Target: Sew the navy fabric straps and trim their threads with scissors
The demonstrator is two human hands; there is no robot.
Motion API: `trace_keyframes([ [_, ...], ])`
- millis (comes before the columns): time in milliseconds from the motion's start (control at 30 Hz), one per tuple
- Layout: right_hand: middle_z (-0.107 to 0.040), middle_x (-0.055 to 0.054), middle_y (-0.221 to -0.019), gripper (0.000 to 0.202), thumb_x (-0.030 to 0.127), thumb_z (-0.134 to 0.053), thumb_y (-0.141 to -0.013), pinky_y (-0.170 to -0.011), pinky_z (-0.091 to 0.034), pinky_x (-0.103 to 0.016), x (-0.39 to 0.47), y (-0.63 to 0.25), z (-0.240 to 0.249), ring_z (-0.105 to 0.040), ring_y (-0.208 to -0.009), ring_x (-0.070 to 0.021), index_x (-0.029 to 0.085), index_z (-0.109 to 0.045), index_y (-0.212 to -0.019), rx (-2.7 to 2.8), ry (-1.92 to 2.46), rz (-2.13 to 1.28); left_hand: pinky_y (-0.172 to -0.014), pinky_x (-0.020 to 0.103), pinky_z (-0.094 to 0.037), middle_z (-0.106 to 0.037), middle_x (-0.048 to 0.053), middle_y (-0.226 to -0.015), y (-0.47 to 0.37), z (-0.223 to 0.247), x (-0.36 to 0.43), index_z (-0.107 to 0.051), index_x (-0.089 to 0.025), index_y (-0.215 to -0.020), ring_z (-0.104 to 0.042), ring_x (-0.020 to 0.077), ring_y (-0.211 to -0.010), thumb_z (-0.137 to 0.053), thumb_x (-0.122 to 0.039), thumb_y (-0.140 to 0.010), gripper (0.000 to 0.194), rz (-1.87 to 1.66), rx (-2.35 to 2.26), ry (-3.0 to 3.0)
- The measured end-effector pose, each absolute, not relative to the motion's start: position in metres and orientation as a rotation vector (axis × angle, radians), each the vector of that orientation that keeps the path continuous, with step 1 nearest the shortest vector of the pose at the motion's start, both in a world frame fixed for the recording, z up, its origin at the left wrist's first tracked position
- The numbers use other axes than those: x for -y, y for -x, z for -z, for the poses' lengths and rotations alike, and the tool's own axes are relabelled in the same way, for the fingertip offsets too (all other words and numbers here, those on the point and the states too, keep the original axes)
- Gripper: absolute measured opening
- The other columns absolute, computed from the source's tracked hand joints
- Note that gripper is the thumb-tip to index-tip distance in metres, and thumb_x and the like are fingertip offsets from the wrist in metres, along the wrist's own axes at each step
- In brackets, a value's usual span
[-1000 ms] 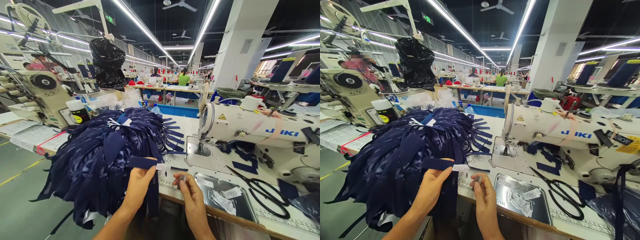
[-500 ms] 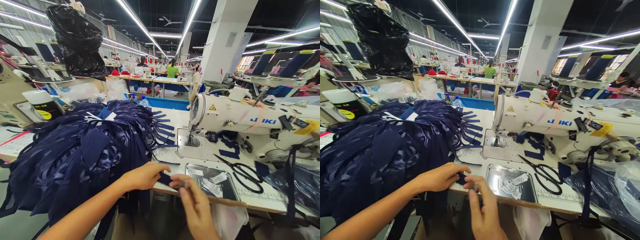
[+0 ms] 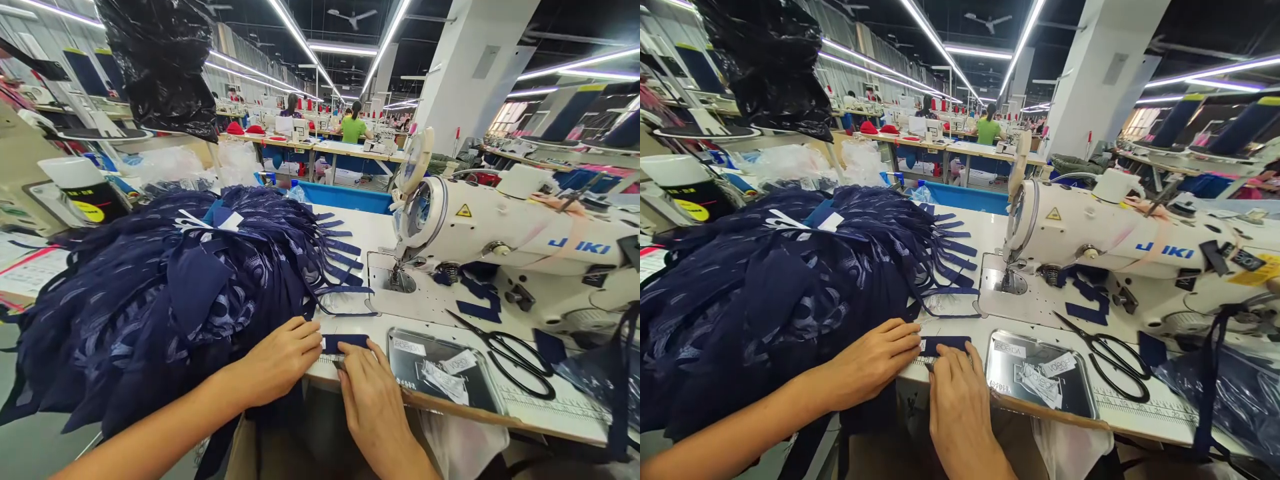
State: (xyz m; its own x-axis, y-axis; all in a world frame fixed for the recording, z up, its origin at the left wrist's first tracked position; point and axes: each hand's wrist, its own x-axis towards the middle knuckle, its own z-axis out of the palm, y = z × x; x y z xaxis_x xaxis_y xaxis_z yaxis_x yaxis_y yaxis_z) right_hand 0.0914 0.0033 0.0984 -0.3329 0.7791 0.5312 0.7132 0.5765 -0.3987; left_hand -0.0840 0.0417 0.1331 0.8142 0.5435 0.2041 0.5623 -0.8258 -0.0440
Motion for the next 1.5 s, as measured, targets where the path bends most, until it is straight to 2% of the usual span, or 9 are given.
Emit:
trace_keyframes([
  [100, -0.061, -0.008, -0.091, 0.018, 0.011, -0.034, -0.084, -0.087, -0.038, -0.043, -0.008, -0.089, -0.096, -0.056, -0.09, -0.0206, 0.019, -0.049, -0.081, 2.031, 1.191, -0.2, -0.08, 0.034, -0.039, -0.06, 0.009, -0.089, 0.093, -0.127, -0.034, -0.055, -0.014, -0.093, -0.052, 0.02, -0.09, -0.041, -0.005, -0.078, 0.023, 0.354, 0.924, 2.87],
  [167, -0.061, -0.006, -0.079, 0.017, 0.019, -0.035, -0.086, -0.071, -0.045, -0.035, -0.011, -0.086, -0.093, -0.057, -0.077, -0.0194, 0.019, -0.051, -0.079, 1.942, 1.256, -0.28, -0.079, 0.034, -0.039, -0.061, 0.01, -0.09, 0.094, -0.123, -0.03, -0.054, -0.014, -0.095, -0.053, 0.0199, -0.088, -0.041, -0.005, -0.079, 0.023, 0.402, 0.959, 2.843],
  [233, -0.057, -0.003, -0.064, 0.02, 0.026, -0.037, -0.086, -0.053, -0.042, -0.028, -0.016, -0.083, -0.091, -0.053, -0.06, -0.0172, 0.019, -0.053, -0.078, 1.874, 1.332, -0.39, -0.079, 0.034, -0.039, -0.061, 0.01, -0.089, 0.093, -0.12, -0.029, -0.054, -0.014, -0.095, -0.053, 0.0197, -0.087, -0.04, -0.005, -0.08, 0.022, 0.45, 0.991, 2.819],
  [300, -0.054, 0.0, -0.058, 0.02, 0.029, -0.039, -0.085, -0.048, -0.038, -0.025, -0.022, -0.079, -0.088, -0.049, -0.053, -0.0154, 0.018, -0.055, -0.089, 1.811, 1.358, -0.513, -0.078, 0.034, -0.039, -0.061, 0.009, -0.086, 0.091, -0.117, -0.028, -0.053, -0.014, -0.094, -0.054, 0.019, -0.084, -0.04, -0.006, -0.082, 0.02, 0.489, 1.017, 2.808],
  [400, -0.051, 0.002, -0.057, 0.03, 0.03, -0.042, -0.084, -0.048, -0.037, -0.023, -0.03, -0.073, -0.085, -0.048, -0.053, -0.0141, 0.016, -0.048, -0.109, 1.694, 1.346, -0.649, -0.076, 0.033, -0.039, -0.06, 0.008, -0.084, 0.09, -0.113, -0.028, -0.054, -0.014, -0.092, -0.054, 0.0183, -0.081, -0.039, -0.005, -0.082, 0.02, 0.529, 1.041, 2.795],
  [633, -0.051, 0.003, -0.047, 0.027, 0.035, -0.047, -0.079, -0.043, -0.034, -0.022, -0.041, -0.067, -0.087, -0.045, -0.043, -0.0119, 0.016, -0.064, -0.09, 1.644, 1.372, -0.731, -0.077, 0.034, -0.039, -0.061, 0.01, -0.092, 0.093, -0.107, -0.028, -0.055, -0.013, -0.094, -0.053, 0.0194, -0.086, -0.038, -0.006, -0.082, 0.022, 0.578, 1.062, 2.785],
  [867, -0.058, 0.001, -0.05, 0.028, 0.035, -0.048, -0.078, -0.043, -0.036, -0.023, -0.043, -0.065, -0.082, -0.047, -0.044, -0.013, 0.019, -0.067, -0.09, 1.664, 1.401, -0.638, -0.074, 0.035, -0.04, -0.062, 0.01, -0.092, 0.092, -0.107, -0.028, -0.056, -0.011, -0.092, -0.053, 0.0194, -0.084, -0.035, -0.006, -0.082, 0.024, 0.603, 1.062, 2.78],
  [1200, -0.059, 0.001, -0.052, 0.029, 0.035, -0.045, -0.08, -0.045, -0.037, -0.024, -0.043, -0.065, -0.079, -0.048, -0.045, -0.0142, 0.02, -0.066, -0.092, 1.763, 1.46, -0.465, -0.072, 0.035, -0.041, -0.062, 0.011, -0.093, 0.093, -0.107, -0.027, -0.057, -0.009, -0.093, -0.053, 0.0214, -0.083, -0.036, -0.006, -0.081, 0.024, 0.52, 1.05, 2.776],
  [1500, -0.059, -0.002, -0.057, 0.034, 0.031, -0.037, -0.085, -0.06, -0.039, -0.031, -0.039, -0.064, -0.08, -0.046, -0.047, -0.0148, 0.014, -0.063, -0.099, 1.948, 1.546, -0.328, -0.074, 0.036, -0.041, -0.062, 0.012, -0.095, 0.092, -0.108, -0.026, -0.058, -0.008, -0.094, -0.053, 0.0216, -0.084, -0.037, -0.005, -0.08, 0.026, 0.529, 1.042, 2.747],
])
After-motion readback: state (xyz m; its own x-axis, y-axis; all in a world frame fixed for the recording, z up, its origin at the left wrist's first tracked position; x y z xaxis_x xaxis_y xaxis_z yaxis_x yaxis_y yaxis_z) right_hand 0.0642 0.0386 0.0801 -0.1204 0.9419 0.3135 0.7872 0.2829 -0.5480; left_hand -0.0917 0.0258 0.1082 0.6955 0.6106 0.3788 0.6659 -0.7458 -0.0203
